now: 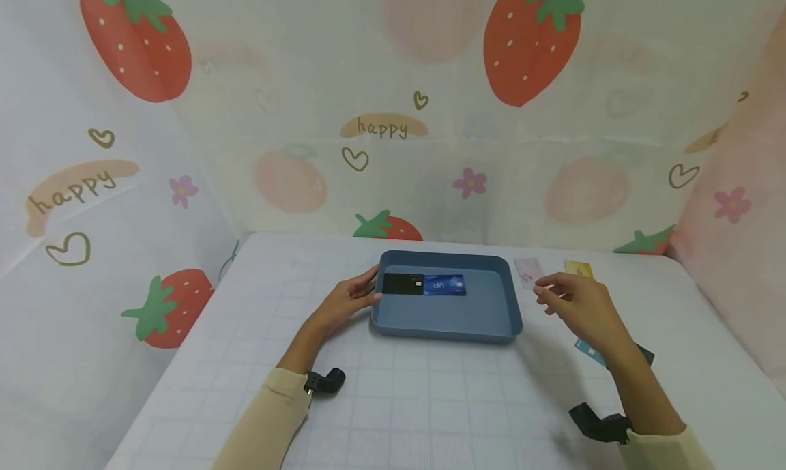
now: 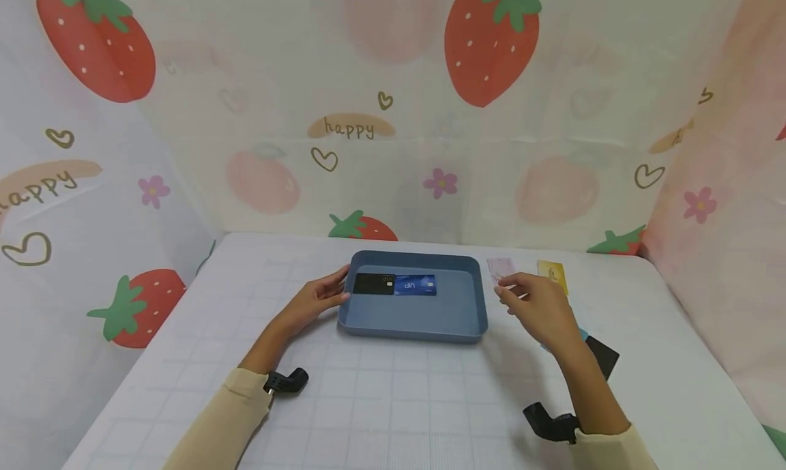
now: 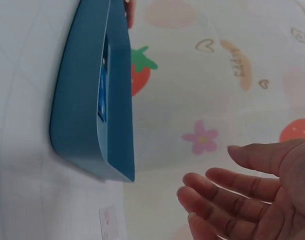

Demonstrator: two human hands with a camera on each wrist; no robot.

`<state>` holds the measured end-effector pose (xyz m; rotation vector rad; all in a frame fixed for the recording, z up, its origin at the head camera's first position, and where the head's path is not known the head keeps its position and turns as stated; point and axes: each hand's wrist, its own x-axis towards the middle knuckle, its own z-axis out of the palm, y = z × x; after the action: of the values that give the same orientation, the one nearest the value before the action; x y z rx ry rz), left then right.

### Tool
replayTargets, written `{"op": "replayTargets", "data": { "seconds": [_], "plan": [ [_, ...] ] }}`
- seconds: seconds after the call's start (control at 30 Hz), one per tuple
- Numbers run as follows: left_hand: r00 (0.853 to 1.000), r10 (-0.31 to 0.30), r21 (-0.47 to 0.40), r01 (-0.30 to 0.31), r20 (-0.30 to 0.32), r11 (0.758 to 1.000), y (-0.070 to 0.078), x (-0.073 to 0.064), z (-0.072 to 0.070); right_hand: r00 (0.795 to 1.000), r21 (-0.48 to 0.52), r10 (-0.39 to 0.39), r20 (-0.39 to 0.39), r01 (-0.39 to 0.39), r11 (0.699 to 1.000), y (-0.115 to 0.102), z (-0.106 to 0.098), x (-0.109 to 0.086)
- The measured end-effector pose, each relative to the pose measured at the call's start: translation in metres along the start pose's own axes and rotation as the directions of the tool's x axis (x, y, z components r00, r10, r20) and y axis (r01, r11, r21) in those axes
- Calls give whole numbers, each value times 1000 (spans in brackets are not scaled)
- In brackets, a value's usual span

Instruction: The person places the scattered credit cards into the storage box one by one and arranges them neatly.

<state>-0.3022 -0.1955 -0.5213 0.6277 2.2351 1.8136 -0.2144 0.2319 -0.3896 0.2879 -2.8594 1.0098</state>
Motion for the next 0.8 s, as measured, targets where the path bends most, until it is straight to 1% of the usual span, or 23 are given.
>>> {"op": "replayTargets", "data": {
  "seconds": [0.2, 0.37, 0.47, 0.63, 0.8],
  "plan": [
    [1000, 1, -3, -1, 2, 1000, -1, 0, 0, 999, -47, 23, 29, -22, 999, 15, -11, -7],
    [1000, 8, 1, -8, 1, 1000, 0, -1, 0, 995, -63, 62, 79, -57, 996, 28, -12, -8],
    [1000, 0, 5, 0, 0, 1000, 1, -2, 0, 992, -64, 83, 100, -77, 995, 35, -13, -8],
    [1000, -8, 0, 8, 0, 1000, 1, -3, 0, 989, -58, 83, 123, -77, 995, 44, -16, -9],
    [1000, 2, 1, -2, 7, 1000, 1, -3, -1, 989, -87, 82, 126, -71, 994, 52, -20, -8]
  ]
}}
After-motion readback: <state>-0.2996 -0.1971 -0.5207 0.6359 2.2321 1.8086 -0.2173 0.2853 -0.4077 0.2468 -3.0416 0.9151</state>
